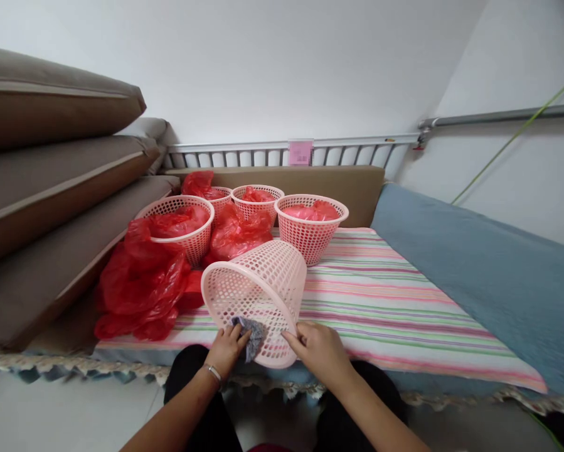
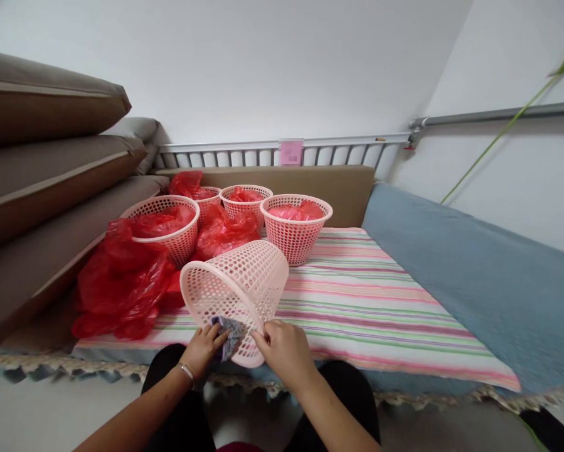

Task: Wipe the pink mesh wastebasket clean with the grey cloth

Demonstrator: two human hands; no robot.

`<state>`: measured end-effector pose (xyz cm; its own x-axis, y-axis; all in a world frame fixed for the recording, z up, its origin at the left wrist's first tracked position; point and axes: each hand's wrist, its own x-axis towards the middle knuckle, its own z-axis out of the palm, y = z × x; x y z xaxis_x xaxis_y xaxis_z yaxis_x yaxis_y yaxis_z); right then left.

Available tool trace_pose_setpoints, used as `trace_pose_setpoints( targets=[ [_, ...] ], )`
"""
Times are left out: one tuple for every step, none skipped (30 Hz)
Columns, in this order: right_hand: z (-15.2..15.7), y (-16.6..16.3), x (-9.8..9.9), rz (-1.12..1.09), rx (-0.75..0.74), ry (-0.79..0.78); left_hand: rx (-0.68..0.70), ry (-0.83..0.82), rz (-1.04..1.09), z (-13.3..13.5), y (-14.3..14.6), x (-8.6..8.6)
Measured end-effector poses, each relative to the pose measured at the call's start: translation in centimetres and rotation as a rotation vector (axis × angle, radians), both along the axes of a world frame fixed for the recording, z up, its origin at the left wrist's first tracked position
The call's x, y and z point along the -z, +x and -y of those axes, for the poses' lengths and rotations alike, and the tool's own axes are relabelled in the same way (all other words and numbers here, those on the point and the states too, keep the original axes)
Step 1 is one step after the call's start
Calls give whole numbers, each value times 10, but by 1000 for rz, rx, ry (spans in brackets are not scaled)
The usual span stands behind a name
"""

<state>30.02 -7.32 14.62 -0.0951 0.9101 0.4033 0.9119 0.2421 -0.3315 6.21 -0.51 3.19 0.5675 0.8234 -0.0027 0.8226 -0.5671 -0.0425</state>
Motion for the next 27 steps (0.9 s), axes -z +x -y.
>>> trace_pose_setpoints(
  targets=[
    [-1, 1, -3, -38, 5, 32, -8, -11, 5, 4, 4, 3],
    [-2, 2, -3, -78, 23, 56, -17, -20, 14, 8, 9, 6],
    [-2, 4, -1, -113, 50, 71, -28, -29, 24, 13, 13, 8],
    [-1, 6, 5, -139, 85, 72, -41, -37, 37, 17, 17, 10],
    [1, 8, 13, -158, 123, 57, -52, -45, 51, 20, 21, 12],
    [4, 9, 25, -179, 156, 28, -63, -52, 65, 23, 23, 13],
    [7, 10, 39, -208, 181, -13, -72, -58, 79, 25, 25, 13],
    [10, 10, 54, -249, 198, -61, -80, -62, 92, 26, 26, 13],
    [13, 9, 69, -307, 202, -115, -87, -65, 102, 26, 27, 13],
    [15, 6, 84, -384, 193, -177, -93, -68, 110, 26, 28, 13],
    [16, 2, 98, -472, 175, -247, -98, -70, 115, 25, 29, 13],
    [17, -3, 108, -561, 157, -317, -101, -73, 117, 24, 30, 12],
    [16, -7, 116, -640, 140, -378, -101, -76, 118, 23, 30, 12],
    [15, -12, 121, -698, 126, -422, -98, -79, 118, 22, 30, 12],
    [13, -15, 123, -724, 115, -442, -91, -81, 118, 20, 29, 11],
    [11, -18, 122, -710, 109, -435, -79, -85, 117, 19, 28, 10],
    [9, -19, 118, -659, 106, -407, -63, -88, 117, 18, 27, 8],
    [8, -19, 113, -584, 104, -372, -46, -91, 117, 16, 24, 7],
    [7, -17, 107, -499, 104, -338, -28, -93, 116, 15, 22, 5],
    [6, -15, 100, -421, 105, -308, -12, -95, 114, 13, 19, 3],
    [6, -11, 93, -359, 107, -283, 1, -94, 110, 12, 15, 1],
    [6, -7, 86, -313, 108, -262, 9, -92, 105, 9, 11, -1],
    [7, -3, 78, -278, 106, -240, 11, -88, 99, 7, 7, -3],
    [8, 2, 71, -248, 103, -217, 10, -82, 93, 5, 2, -5],
    [9, 6, 63, -218, 101, -194, 8, -74, 87, 2, -2, -6],
    [10, 9, 55, -186, 100, -173, 5, -66, 83, 0, -5, -7],
    [11, 12, 47, -155, 98, -154, 2, -57, 81, -1, -7, -8]
  ],
)
